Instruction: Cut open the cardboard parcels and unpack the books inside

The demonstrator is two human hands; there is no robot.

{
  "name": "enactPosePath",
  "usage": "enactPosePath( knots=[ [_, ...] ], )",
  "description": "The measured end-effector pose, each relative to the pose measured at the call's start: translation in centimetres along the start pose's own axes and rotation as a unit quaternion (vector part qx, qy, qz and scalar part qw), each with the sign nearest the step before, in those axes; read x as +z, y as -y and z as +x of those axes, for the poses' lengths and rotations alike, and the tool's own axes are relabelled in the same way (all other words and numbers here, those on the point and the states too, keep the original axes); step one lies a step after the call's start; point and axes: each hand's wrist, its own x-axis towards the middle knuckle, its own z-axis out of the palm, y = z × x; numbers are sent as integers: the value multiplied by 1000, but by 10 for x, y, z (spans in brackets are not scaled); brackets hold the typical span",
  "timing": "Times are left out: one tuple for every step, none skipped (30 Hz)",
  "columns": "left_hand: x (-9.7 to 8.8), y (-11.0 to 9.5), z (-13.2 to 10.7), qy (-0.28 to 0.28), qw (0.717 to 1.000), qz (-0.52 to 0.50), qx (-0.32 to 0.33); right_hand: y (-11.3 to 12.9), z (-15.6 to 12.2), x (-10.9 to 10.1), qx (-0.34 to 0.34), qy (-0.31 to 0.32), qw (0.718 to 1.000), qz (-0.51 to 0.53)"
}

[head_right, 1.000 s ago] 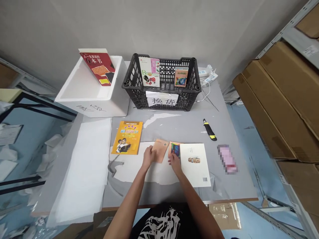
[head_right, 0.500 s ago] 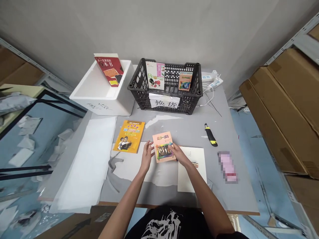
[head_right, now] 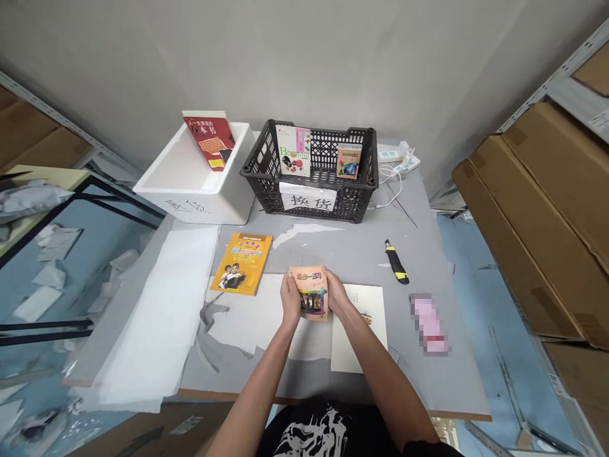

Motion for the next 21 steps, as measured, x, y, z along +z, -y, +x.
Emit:
enactPosePath(
  knots=[
    [-1,0,0,3,1000,19,6,1,1,-1,0,-2,1000,-2],
    [-1,-1,0,12,999,36,13,2,1,-3,-6,-5,1000,-4],
    [-1,-2,1,24,998,45,21,4,1,-5,-19,-13,1000,-5],
    [-1,-3,2,40,998,43,30,6,0,-7,-34,-21,999,-7],
    [-1,-4,4,56,997,30,37,8,-1,-9,-51,-29,998,-10],
    [-1,-6,6,70,997,12,40,10,-2,-10,-67,-35,997,-13],
    [1,-8,7,80,996,-9,37,12,-4,-12,-81,-39,996,-17],
    [2,-10,9,85,996,-28,29,14,-6,-13,-93,-39,995,-20],
    [4,-12,10,85,995,-44,17,15,-8,-14,-101,-39,994,-22],
    [7,-13,11,85,995,-57,5,16,-10,-14,-108,-40,993,-20],
    [10,-15,11,85,994,-71,-8,16,-11,-14,-112,-44,993,-15],
    [13,-16,11,88,992,-87,-19,16,-12,-15,-114,-50,992,-8],
    [15,-17,11,95,990,-103,-29,16,-13,-15,-115,-57,992,0],
    [17,-19,11,103,987,-117,-39,15,-13,-16,-112,-63,992,7],
    [19,-20,12,113,984,-127,-47,15,-13,-17,-108,-69,992,14],
    [19,-21,12,123,983,-130,-52,14,-12,-19,-101,-74,992,19],
    [18,-22,12,129,983,-124,-50,14,-11,-21,-94,-79,992,23],
    [16,-22,12,132,985,-107,-42,15,-9,-24,-86,-84,992,27],
    [14,-21,10,133,987,-81,-30,15,-7,-27,-79,-90,992,31],
    [10,-20,8,138,989,-46,-16,17,-4,-30,-72,-98,992,35],
    [6,-17,4,150,989,-9,-5,18,0,-34,-67,-107,991,39]
  ],
)
